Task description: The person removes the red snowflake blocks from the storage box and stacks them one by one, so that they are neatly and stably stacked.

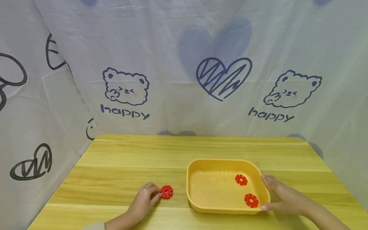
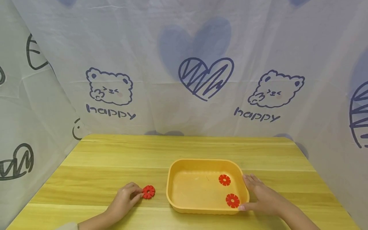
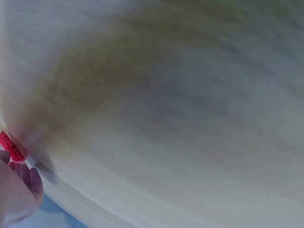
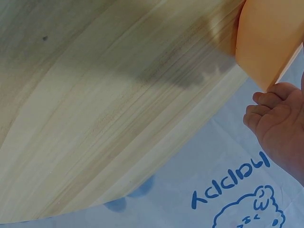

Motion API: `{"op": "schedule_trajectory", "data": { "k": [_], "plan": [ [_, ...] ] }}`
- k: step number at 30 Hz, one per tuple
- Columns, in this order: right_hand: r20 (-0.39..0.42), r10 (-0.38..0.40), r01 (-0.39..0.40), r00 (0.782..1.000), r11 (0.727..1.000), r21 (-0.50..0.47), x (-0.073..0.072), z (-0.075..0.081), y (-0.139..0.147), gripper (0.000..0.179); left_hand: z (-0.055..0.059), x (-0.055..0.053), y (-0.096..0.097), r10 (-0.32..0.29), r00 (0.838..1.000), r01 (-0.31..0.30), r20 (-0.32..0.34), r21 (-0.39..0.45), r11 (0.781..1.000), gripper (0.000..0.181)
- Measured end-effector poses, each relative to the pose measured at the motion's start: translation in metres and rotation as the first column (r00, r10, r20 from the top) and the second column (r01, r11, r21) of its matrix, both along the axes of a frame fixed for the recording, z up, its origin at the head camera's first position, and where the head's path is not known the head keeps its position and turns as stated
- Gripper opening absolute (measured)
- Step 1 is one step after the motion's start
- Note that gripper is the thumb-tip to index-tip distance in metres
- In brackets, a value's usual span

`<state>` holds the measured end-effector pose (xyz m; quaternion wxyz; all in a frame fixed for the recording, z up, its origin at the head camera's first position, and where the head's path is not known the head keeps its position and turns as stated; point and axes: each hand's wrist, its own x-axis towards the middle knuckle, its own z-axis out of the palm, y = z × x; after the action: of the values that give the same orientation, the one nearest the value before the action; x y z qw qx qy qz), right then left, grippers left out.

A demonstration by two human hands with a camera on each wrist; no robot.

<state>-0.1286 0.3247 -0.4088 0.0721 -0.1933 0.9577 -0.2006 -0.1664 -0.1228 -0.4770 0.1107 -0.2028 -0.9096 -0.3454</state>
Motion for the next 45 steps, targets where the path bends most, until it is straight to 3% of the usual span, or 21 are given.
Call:
{"op": "schedule_trajectory", "data": {
  "k": [45],
  "plan": [
    [0.009, -0.009, 0.010, 1.000, 1.000, -0.017, 0.0005, -0.0011, -0.0002, 0.099, 0.0005, -0.0010, -0.0044, -0.049, 0.999, 0.049, 0.005, -0.007, 0.999, 0.005]
  ]
}}
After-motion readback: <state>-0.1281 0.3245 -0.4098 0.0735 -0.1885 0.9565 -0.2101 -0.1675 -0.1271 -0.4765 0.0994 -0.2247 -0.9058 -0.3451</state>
